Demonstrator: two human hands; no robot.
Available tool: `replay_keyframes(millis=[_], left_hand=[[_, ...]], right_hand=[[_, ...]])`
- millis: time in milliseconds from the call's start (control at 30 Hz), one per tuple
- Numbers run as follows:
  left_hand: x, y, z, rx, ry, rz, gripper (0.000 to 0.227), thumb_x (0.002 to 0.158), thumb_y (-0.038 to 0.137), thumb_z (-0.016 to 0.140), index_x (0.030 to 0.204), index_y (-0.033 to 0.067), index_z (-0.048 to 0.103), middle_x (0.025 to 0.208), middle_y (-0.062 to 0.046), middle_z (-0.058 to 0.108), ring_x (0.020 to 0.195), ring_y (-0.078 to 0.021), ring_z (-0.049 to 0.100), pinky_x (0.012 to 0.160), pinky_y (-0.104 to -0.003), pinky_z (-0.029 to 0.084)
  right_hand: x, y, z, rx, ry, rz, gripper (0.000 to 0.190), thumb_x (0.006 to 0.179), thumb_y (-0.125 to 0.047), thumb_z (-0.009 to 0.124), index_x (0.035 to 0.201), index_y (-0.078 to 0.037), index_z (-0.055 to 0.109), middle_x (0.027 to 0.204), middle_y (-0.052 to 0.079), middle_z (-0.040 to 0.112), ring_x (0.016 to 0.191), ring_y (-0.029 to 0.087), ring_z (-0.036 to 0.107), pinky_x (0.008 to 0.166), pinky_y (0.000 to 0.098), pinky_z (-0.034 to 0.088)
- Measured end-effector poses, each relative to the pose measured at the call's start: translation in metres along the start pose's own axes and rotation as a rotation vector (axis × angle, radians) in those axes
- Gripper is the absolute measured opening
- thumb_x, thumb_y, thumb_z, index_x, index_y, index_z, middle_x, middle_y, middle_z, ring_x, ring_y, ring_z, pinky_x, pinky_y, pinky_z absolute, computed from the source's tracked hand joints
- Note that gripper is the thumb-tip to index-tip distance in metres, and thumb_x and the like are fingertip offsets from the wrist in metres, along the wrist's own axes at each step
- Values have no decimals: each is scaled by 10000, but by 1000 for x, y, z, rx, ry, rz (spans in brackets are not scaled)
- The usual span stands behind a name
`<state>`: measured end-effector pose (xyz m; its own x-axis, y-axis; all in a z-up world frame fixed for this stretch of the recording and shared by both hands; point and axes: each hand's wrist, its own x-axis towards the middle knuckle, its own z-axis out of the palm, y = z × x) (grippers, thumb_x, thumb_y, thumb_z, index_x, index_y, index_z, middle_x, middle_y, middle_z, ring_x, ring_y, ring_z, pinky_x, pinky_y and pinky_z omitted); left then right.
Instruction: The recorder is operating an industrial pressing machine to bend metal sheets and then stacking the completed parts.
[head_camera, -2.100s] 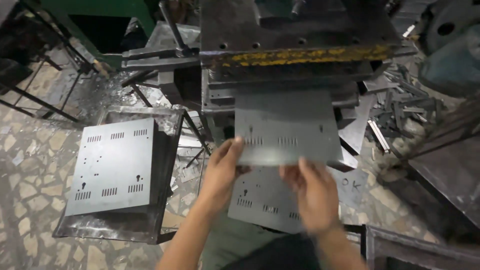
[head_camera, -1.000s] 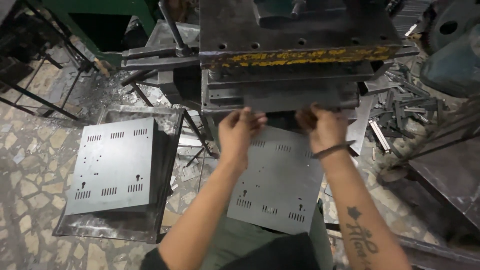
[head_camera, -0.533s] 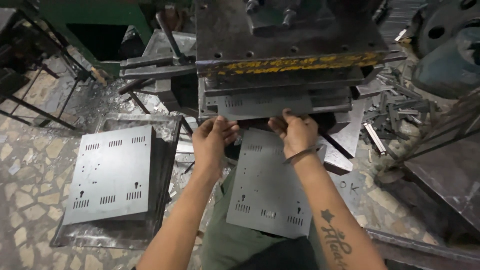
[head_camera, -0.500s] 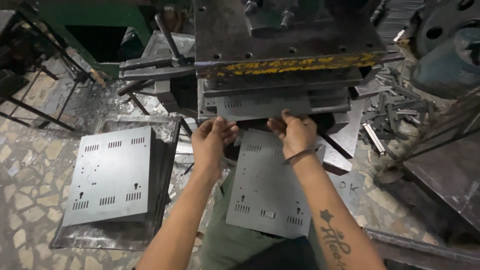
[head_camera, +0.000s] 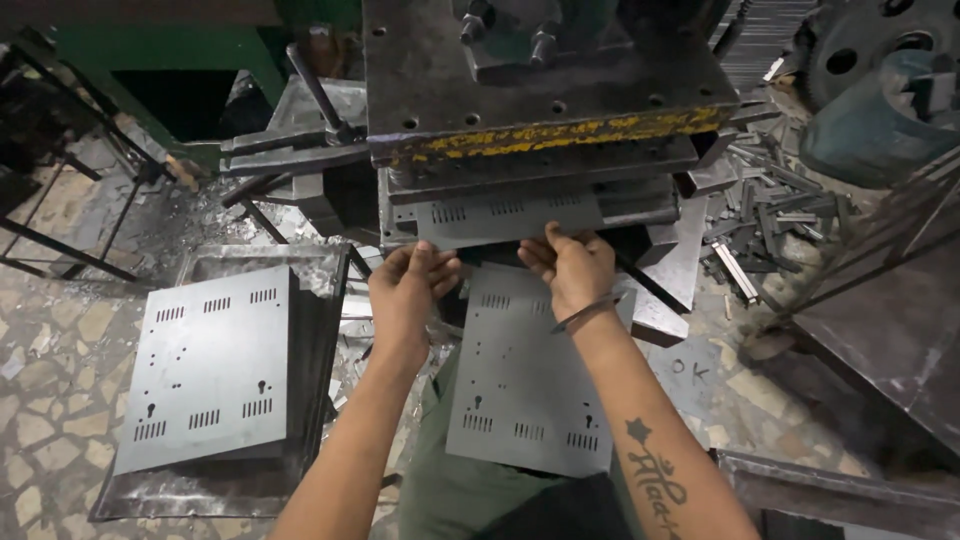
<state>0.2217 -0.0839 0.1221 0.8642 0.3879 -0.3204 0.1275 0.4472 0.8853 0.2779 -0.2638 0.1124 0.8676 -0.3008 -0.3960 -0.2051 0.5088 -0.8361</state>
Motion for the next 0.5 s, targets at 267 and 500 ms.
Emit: replay_keyframes(millis=[267,500], left_hand=[[-5,7,1,-5,-9,-8,295,1043,200,576,1143,-66,655,1004,-268,754,830,-271,769,790,-428,660],[0,2,0,-39,2,-11,281,1037,191,584,1128,-65,657,988,-289,750,814,-294,776,777,-444,660]], right_hand=[[3,2,-2,4,-30,4,279,976,-83,664,1129,79,495,877,182,608,801,333,750,760,446,690],[3,1,-4,-13,-42,9,250,983,-102,659,1100,52,501,887,188,624,824,326,747,795,447,686]])
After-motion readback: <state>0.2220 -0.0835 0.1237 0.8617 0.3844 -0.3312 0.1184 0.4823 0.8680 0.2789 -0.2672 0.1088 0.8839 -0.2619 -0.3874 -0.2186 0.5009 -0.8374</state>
